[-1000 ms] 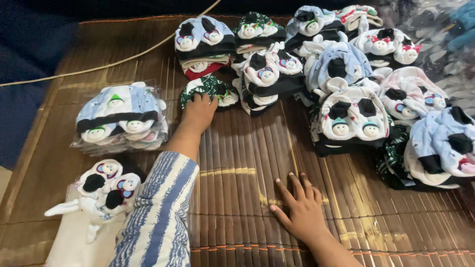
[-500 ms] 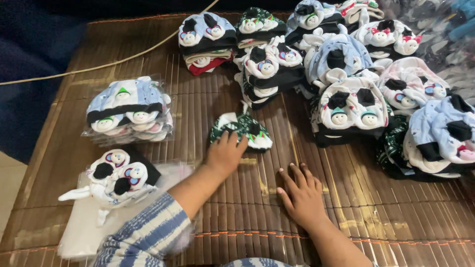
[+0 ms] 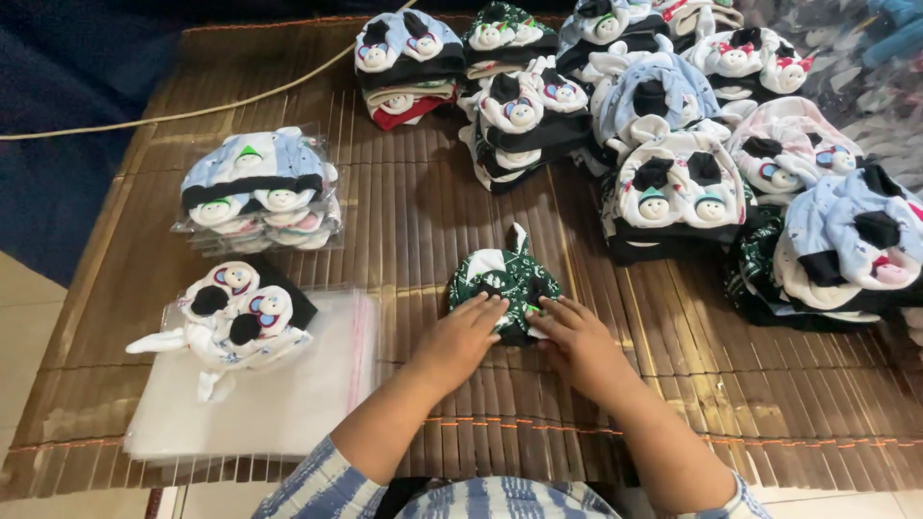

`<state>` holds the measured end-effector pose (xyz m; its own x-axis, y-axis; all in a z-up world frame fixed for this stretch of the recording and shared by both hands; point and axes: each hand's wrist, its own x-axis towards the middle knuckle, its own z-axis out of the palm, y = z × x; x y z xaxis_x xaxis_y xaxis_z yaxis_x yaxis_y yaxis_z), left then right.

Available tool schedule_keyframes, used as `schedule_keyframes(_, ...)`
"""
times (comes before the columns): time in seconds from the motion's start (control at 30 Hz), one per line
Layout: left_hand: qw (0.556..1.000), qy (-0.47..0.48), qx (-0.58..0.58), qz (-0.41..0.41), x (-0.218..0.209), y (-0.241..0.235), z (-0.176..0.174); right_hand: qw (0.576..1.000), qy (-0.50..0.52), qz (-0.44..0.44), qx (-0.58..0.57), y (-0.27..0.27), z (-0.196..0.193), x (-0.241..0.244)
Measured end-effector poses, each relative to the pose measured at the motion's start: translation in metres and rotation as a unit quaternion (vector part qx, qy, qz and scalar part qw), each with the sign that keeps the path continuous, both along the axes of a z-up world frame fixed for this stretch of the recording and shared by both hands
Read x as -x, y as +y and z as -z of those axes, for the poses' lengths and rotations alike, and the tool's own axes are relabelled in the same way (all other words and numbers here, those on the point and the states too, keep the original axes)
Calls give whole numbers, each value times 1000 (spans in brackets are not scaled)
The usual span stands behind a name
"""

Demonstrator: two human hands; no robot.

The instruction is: Packaging baby hats into individual plastic bags

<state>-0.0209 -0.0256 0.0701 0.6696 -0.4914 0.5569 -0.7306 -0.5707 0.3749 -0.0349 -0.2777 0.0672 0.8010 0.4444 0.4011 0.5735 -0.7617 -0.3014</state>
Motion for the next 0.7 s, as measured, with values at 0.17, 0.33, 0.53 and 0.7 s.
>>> schedule_keyframes(0.17, 963, 174, 153, -136, 1, 28, -6, 950, 205, 30, -234, -12, -6, -7)
schedule_keyframes(0.33, 891, 197, 273, -304, 5, 40, -29, 727, 304, 186, -587, -11, -30, -6)
schedule_keyframes(0.53, 956, 57, -42, -284, 14, 41, 29, 971, 31, 200, -125, -28, -4, 3)
schedule_keyframes(0.7, 923, 109, -188, -319, 27, 36, 32, 961, 65, 238, 126, -30, 20, 6)
